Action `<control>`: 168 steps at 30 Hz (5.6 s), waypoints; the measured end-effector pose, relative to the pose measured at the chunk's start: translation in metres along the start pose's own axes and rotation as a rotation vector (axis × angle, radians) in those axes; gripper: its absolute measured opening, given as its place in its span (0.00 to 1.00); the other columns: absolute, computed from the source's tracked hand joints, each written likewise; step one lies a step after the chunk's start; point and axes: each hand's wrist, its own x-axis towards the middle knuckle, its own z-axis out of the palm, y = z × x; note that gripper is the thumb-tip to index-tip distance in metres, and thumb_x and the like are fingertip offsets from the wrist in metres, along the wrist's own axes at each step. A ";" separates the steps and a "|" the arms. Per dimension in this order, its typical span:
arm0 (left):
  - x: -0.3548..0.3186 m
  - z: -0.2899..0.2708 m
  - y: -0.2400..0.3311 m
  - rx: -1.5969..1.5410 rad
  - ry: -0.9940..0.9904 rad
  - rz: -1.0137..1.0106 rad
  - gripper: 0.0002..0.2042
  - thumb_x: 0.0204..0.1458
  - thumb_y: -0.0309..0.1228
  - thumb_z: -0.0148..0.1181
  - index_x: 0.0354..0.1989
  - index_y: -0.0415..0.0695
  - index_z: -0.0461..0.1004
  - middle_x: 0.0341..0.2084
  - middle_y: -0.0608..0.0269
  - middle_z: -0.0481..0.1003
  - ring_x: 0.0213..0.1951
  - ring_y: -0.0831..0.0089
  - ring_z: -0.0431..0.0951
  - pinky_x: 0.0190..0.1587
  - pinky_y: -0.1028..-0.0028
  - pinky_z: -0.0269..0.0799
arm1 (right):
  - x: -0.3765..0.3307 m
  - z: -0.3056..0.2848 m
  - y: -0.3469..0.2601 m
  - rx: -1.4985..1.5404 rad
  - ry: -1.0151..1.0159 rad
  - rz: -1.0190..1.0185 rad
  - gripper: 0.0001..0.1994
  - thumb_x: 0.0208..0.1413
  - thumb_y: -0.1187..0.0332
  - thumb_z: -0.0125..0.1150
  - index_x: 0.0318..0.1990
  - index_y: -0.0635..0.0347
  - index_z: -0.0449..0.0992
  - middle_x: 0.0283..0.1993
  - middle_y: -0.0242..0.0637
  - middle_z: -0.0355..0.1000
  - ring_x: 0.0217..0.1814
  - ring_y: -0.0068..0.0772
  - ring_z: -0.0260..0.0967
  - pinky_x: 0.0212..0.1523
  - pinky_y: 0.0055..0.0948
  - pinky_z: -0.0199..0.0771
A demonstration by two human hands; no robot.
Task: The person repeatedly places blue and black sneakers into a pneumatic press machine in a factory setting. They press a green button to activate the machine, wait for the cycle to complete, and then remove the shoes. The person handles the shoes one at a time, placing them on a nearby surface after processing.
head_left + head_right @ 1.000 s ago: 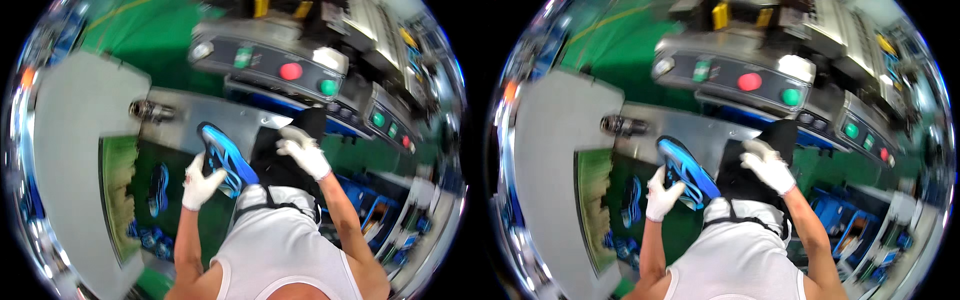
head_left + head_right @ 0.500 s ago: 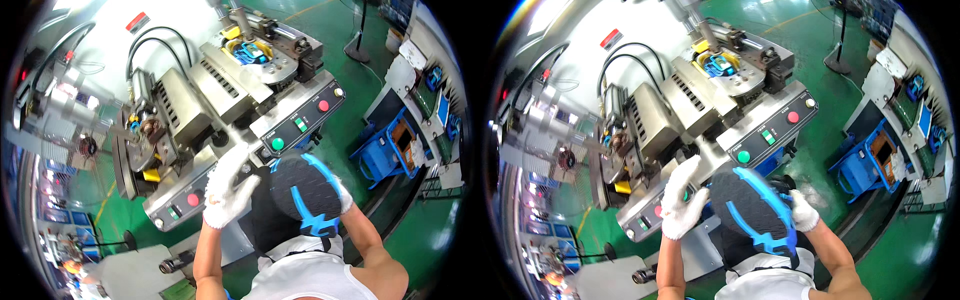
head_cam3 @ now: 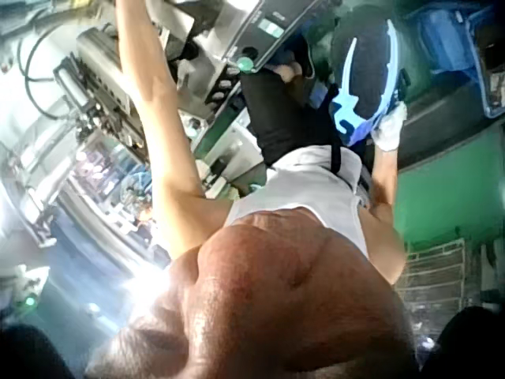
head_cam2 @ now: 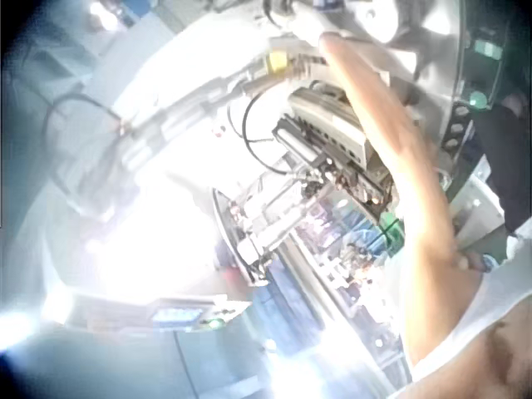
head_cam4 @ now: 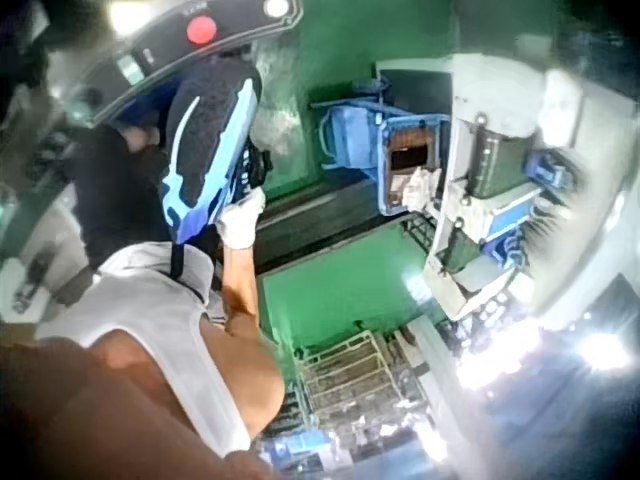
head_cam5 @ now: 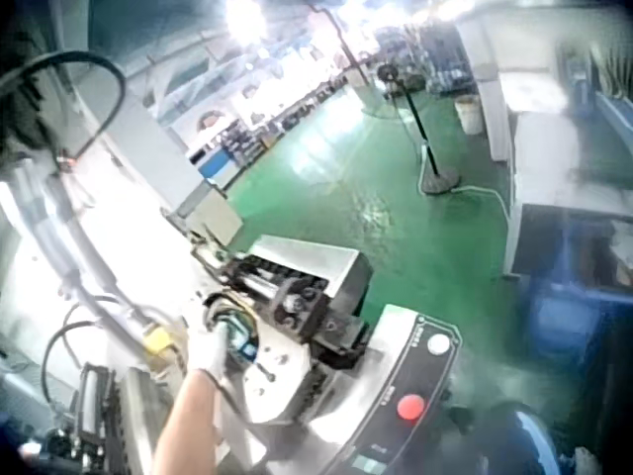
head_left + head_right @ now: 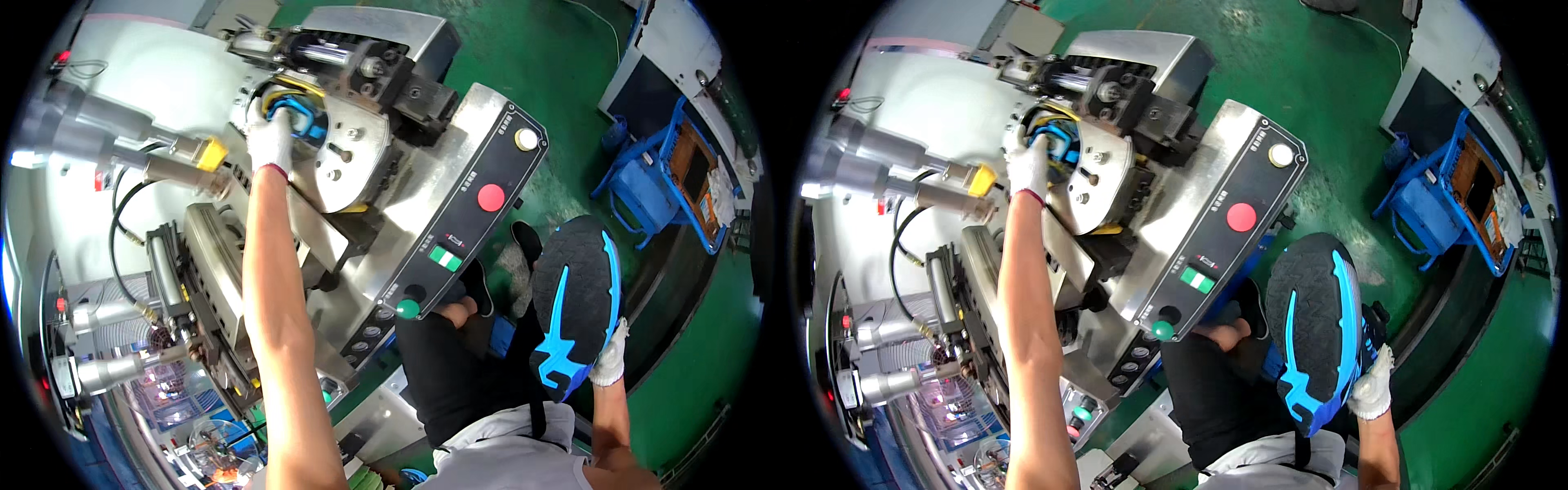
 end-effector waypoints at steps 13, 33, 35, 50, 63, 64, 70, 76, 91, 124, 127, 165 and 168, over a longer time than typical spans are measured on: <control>-0.041 -0.057 0.021 -0.437 0.465 0.207 0.12 0.68 0.24 0.56 0.56 0.40 0.78 0.45 0.61 0.80 0.43 0.76 0.79 0.47 0.74 0.76 | 0.018 0.069 -0.051 0.374 0.193 0.170 0.48 0.45 0.53 0.86 0.69 0.57 0.60 0.60 0.32 0.67 0.60 0.30 0.70 0.59 0.37 0.79; -0.537 -0.193 -0.119 -0.542 -0.443 0.121 0.19 0.47 0.18 0.63 0.49 0.48 0.80 0.52 0.50 0.77 0.54 0.42 0.79 0.55 0.54 0.78 | 0.402 0.474 -0.251 -1.589 -0.208 -0.738 0.33 0.57 0.40 0.61 0.53 0.65 0.83 0.59 0.57 0.79 0.62 0.53 0.78 0.61 0.44 0.77; -0.544 -0.192 -0.128 -0.496 -0.484 0.121 0.21 0.45 0.18 0.63 0.50 0.49 0.80 0.52 0.50 0.77 0.57 0.41 0.78 0.60 0.52 0.76 | 0.445 0.486 -0.184 -1.574 -0.076 -0.877 0.30 0.56 0.42 0.61 0.52 0.60 0.84 0.59 0.54 0.79 0.62 0.56 0.77 0.61 0.46 0.77; -0.570 -0.175 -0.145 -0.553 -0.385 0.029 0.24 0.44 0.16 0.62 0.51 0.50 0.81 0.56 0.52 0.76 0.63 0.45 0.75 0.70 0.47 0.67 | 0.183 0.419 -0.166 -1.062 -0.372 -1.139 0.33 0.62 0.53 0.65 0.67 0.67 0.69 0.64 0.61 0.74 0.67 0.59 0.73 0.71 0.49 0.68; -0.554 -0.156 -0.059 -0.579 -0.277 0.010 0.14 0.55 0.13 0.57 0.48 0.38 0.77 0.55 0.49 0.72 0.60 0.55 0.74 0.65 0.60 0.69 | 0.003 0.208 -0.050 -0.968 -0.610 -0.658 0.50 0.60 0.48 0.65 0.81 0.63 0.44 0.85 0.54 0.39 0.88 0.59 0.33 0.83 0.50 0.41; -0.544 -0.151 -0.045 -0.550 -0.277 0.082 0.14 0.55 0.13 0.57 0.49 0.38 0.77 0.55 0.49 0.73 0.60 0.54 0.74 0.66 0.60 0.68 | -0.021 0.179 -0.050 -0.985 -0.630 -0.547 0.52 0.59 0.49 0.65 0.81 0.64 0.42 0.86 0.54 0.38 0.88 0.57 0.33 0.83 0.48 0.40; -0.483 -0.116 0.093 -0.631 -0.264 0.594 0.19 0.49 0.13 0.64 0.50 0.41 0.78 0.56 0.48 0.75 0.62 0.48 0.74 0.69 0.54 0.67 | -0.125 0.127 -0.108 -0.723 -0.300 -0.445 0.59 0.47 0.50 0.78 0.79 0.68 0.47 0.78 0.59 0.53 0.83 0.59 0.47 0.82 0.44 0.48; -0.448 -0.102 0.239 -0.826 -0.312 1.066 0.27 0.43 0.23 0.76 0.56 0.44 0.79 0.61 0.41 0.72 0.66 0.35 0.70 0.70 0.44 0.64 | -0.019 0.056 -0.138 -0.727 0.627 -0.949 0.43 0.54 0.62 0.75 0.73 0.69 0.59 0.64 0.53 0.72 0.67 0.51 0.72 0.71 0.46 0.68; -0.541 -0.110 -0.006 -0.288 -0.479 0.166 0.20 0.51 0.22 0.71 0.54 0.39 0.78 0.54 0.46 0.79 0.63 0.43 0.75 0.65 0.53 0.72 | 0.347 -0.379 -0.361 -1.257 0.383 -0.308 0.32 0.72 0.45 0.53 0.73 0.57 0.70 0.71 0.36 0.71 0.68 0.33 0.69 0.69 0.30 0.68; -1.202 -0.184 0.014 0.203 0.909 -2.521 0.28 0.67 0.52 0.55 0.59 0.38 0.71 0.43 0.45 0.80 0.26 0.56 0.83 0.27 0.64 0.81 | 0.087 0.299 -0.019 -1.471 -1.041 -0.493 0.32 0.68 0.59 0.65 0.75 0.61 0.64 0.70 0.50 0.72 0.66 0.41 0.75 0.65 0.38 0.73; -1.154 -0.188 0.001 -0.108 0.751 -2.293 0.25 0.67 0.49 0.55 0.57 0.37 0.70 0.33 0.49 0.78 0.22 0.63 0.79 0.23 0.67 0.78 | 0.048 0.316 -0.019 -1.401 -1.030 -0.468 0.32 0.69 0.60 0.65 0.75 0.63 0.65 0.71 0.50 0.71 0.67 0.41 0.74 0.66 0.38 0.72; -0.346 -0.341 -0.298 0.428 0.142 0.059 0.19 0.68 0.32 0.55 0.66 0.44 0.74 0.65 0.42 0.72 0.67 0.45 0.71 0.70 0.57 0.65 | -0.076 0.185 -0.039 0.487 -0.391 0.562 0.34 0.55 0.77 0.58 0.70 0.51 0.58 0.32 0.27 0.67 0.33 0.25 0.73 0.45 0.38 0.86; -0.307 -0.324 -0.328 0.434 0.070 -0.167 0.27 0.69 0.40 0.54 0.74 0.45 0.65 0.67 0.40 0.70 0.69 0.45 0.68 0.72 0.58 0.63 | -0.073 0.206 -0.052 0.367 -0.433 0.407 0.39 0.53 0.76 0.58 0.75 0.53 0.52 0.40 0.28 0.64 0.39 0.27 0.68 0.51 0.38 0.82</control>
